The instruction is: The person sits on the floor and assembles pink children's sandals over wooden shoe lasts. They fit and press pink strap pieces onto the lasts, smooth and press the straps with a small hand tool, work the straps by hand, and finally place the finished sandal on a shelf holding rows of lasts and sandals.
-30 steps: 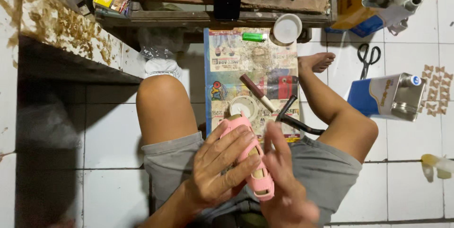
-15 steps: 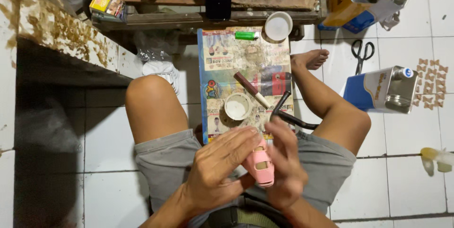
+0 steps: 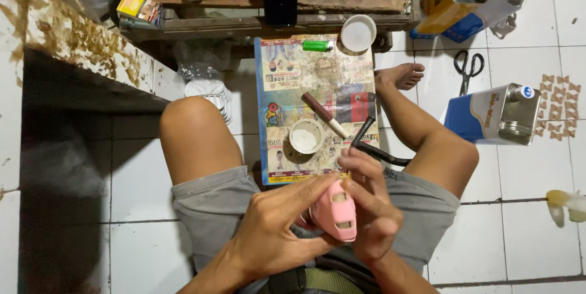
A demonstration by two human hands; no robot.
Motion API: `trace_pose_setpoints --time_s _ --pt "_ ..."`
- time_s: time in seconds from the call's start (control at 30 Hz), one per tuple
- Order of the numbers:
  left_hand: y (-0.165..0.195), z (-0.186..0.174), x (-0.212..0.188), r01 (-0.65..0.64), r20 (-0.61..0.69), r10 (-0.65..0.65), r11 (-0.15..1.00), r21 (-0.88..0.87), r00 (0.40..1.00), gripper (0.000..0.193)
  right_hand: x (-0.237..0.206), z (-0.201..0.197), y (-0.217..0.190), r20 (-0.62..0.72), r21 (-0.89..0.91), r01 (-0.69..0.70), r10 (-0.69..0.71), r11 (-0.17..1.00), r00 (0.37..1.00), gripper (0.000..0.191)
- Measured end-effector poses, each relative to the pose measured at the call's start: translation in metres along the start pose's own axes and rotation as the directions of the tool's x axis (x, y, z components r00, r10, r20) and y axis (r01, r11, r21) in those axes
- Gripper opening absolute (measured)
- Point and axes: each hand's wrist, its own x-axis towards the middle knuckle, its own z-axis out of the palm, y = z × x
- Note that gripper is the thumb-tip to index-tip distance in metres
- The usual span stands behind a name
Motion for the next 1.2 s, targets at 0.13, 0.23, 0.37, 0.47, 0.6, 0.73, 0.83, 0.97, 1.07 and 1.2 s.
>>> trace_pose_setpoints --time_s 0.13,0.23,0.37,0.47,0.6,0.73,0.83,0.97,1.07,1.2 --pt "0.003 -0.001 -0.001 -0.016 0.010 0.018 0.992 -0.127 1.000 0.087 -0.004 -0.001 -0.004 -0.081 -0.034 0.176 -0.178 0.984 0.981 0.062" --pt "0.005 0.000 0.000 0.049 0.042 -0.043 0.988 -0.145 0.998 0.089 -0.002 -0.002 0.000 0.057 0.141 -0.169 0.163 0.975 0.985 0.067" --pt "0.005 -0.001 0.002 0.058 0.061 -0.049 0.988 -0.145 0.997 0.090 0.003 -0.003 0.007 -0.046 -0.233 0.234 -0.251 0.944 0.967 0.056" --pt "0.006 0.000 0.002 0.093 0.069 -0.084 0.986 -0.137 0.994 0.090 0.003 -0.006 0.002 -0.104 -0.288 0.146 -0.183 0.946 0.978 0.061" --pt "0.006 0.001 0.002 0.185 0.109 -0.163 0.952 -0.246 0.981 0.086 -0.001 -0.009 -0.008 0.027 -0.130 -0.011 0.014 0.991 1.000 0.058" --pt "0.007 0.002 0.002 0.393 0.266 -0.293 0.749 -0.533 0.919 0.064 0.002 -0.004 -0.007 -0.038 -0.140 0.111 -0.117 0.984 0.992 0.059" --pt "0.009 0.004 0.004 0.456 0.316 -0.330 0.675 -0.580 0.889 0.053 0.007 -0.003 -0.007 0.063 -0.043 -0.065 0.068 0.997 0.996 0.063" --pt "0.009 0.005 0.007 0.458 0.319 -0.329 0.657 -0.599 0.889 0.053 0.007 -0.006 -0.013 -0.037 -0.323 0.138 -0.158 0.936 0.987 0.058" --pt "0.010 0.007 0.006 0.468 0.321 -0.341 0.639 -0.610 0.884 0.056 0.004 -0.007 -0.014 -0.050 -0.307 0.038 -0.056 0.951 0.997 0.061" --pt "0.009 0.008 0.006 0.466 0.314 -0.345 0.620 -0.632 0.884 0.058 0.006 -0.003 -0.010 -0.012 0.006 0.051 -0.051 0.999 0.999 0.059"
